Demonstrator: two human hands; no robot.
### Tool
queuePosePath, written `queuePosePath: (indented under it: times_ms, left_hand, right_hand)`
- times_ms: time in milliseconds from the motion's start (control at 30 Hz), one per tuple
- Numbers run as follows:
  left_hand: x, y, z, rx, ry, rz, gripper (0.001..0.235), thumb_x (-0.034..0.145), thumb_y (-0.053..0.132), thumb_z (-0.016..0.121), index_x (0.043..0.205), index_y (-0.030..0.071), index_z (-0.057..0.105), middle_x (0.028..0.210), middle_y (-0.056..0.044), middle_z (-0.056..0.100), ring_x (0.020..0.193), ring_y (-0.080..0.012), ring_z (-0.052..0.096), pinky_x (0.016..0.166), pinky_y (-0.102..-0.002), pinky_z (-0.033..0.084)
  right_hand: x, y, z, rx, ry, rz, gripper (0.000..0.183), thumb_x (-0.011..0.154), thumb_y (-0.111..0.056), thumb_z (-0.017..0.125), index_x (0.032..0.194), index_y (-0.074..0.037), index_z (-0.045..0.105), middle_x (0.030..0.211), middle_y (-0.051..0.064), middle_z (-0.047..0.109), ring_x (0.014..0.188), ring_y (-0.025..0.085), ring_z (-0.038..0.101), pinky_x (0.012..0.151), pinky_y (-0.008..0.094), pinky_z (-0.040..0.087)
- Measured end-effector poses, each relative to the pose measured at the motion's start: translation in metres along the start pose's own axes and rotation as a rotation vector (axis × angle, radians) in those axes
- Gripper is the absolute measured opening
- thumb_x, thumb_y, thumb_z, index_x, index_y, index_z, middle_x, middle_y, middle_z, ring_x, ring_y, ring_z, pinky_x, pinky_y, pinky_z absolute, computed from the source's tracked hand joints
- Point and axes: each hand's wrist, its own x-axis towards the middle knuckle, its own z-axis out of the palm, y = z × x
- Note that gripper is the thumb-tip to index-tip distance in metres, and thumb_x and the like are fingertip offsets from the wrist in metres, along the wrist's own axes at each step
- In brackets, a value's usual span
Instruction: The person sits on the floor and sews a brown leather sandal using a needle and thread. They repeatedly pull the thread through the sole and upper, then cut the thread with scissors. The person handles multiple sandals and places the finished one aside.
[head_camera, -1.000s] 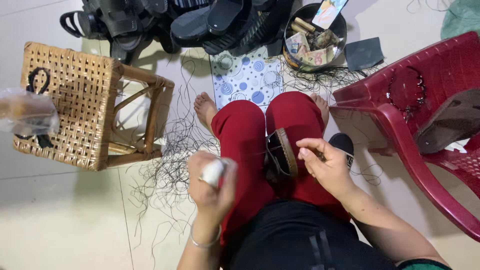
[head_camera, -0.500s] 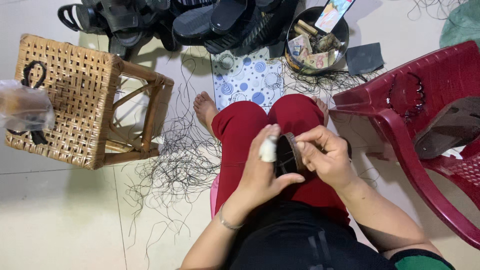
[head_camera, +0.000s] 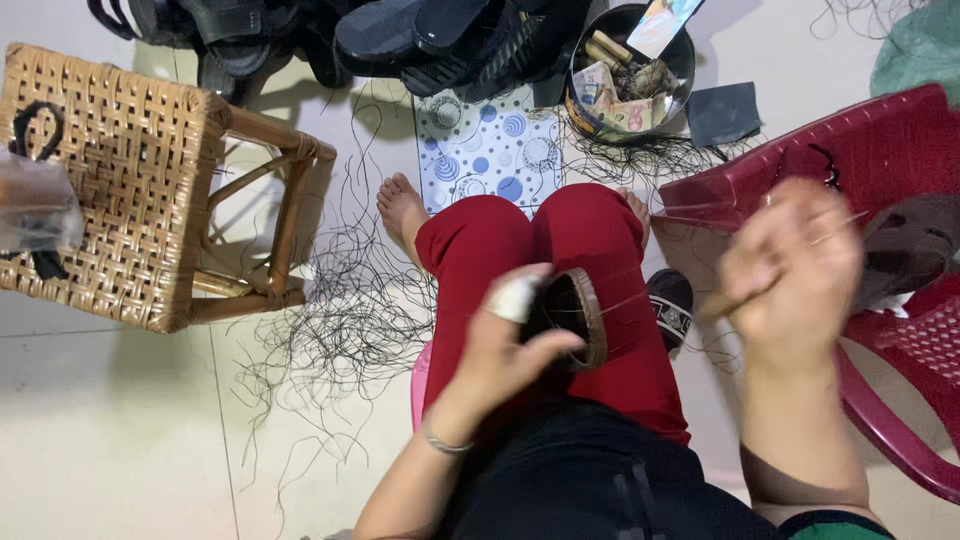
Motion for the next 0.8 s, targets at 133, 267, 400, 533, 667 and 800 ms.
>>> queuePosePath:
  times_ms: [133, 267, 400, 533, 667, 800]
  left_hand:
    - [-0.009, -0.007, -0.057, -0.096, 0.497, -0.191, 0.039, 0.086, 0.014, 0.082, 0.121, 0.004, 0.070, 0.112, -0.014, 0.072, 0.113, -0.0278, 0.068, 0.105, -0.041, 0.050]
    - [-0.022, 0.002, -0.079, -0.072, 0.725, -0.148, 0.004, 0.096, 0.001, 0.070, 0.094, -0.002, 0.069, 0.088, -0.015, 0.069, 0.087, -0.0261, 0.065, 0.087, -0.037, 0.050]
    - [-0.034, 0.015, -0.033, -0.116, 0.525, -0.120, 0.015, 0.083, 0.006, 0.085, 0.096, 0.005, 0.077, 0.089, -0.013, 0.077, 0.084, -0.0227, 0.072, 0.084, -0.037, 0.054]
    - [-0.015, 0.032, -0.008, -0.018, 0.056, -0.102, 0.010, 0.095, 0.016, 0.072, 0.094, 0.006, 0.072, 0.088, -0.006, 0.074, 0.082, -0.0176, 0.071, 0.079, -0.030, 0.056]
    - [-0.010, 0.011, 0.031, 0.021, 0.083, -0.219, 0.028, 0.084, 0.030, 0.083, 0.096, 0.007, 0.072, 0.093, -0.004, 0.076, 0.087, -0.0179, 0.073, 0.083, -0.031, 0.056]
    - [-0.005, -0.007, 0.049, -0.199, 0.135, -0.428, 0.017, 0.081, 0.023, 0.087, 0.087, 0.009, 0.079, 0.076, -0.011, 0.075, 0.078, -0.0292, 0.077, 0.069, -0.036, 0.059]
  right_hand:
    - [0.010, 0.001, -0.014, -0.341, 0.124, -0.335, 0.027, 0.109, -0.002, 0.064, 0.132, -0.012, 0.052, 0.099, 0.006, 0.063, 0.051, 0.005, 0.053, 0.042, 0.017, 0.043]
    - [-0.051, 0.030, 0.032, -0.909, -0.169, -0.578, 0.023, 0.079, -0.010, 0.090, 0.083, -0.002, 0.069, 0.102, 0.012, 0.068, 0.075, 0.024, 0.062, 0.063, 0.030, 0.052]
    - [-0.042, 0.055, 0.030, -1.051, -0.202, -0.765, 0.047, 0.070, -0.004, 0.092, 0.114, -0.010, 0.077, 0.106, 0.009, 0.069, 0.059, 0.017, 0.062, 0.046, 0.031, 0.055]
    - [-0.010, 0.017, 0.013, -1.068, -0.052, -0.727, 0.031, 0.102, 0.014, 0.065, 0.133, 0.008, 0.060, 0.120, 0.022, 0.059, 0.102, 0.030, 0.058, 0.090, 0.038, 0.048]
    - [-0.028, 0.035, -0.008, -1.033, -0.099, -0.441, 0.028, 0.102, 0.003, 0.063, 0.130, -0.001, 0.062, 0.118, 0.013, 0.065, 0.108, 0.024, 0.062, 0.101, 0.035, 0.048]
    - [-0.059, 0.071, -0.008, -0.912, -0.146, -0.347, 0.026, 0.093, 0.002, 0.069, 0.116, -0.006, 0.075, 0.099, 0.013, 0.068, 0.095, 0.027, 0.068, 0.087, 0.036, 0.053]
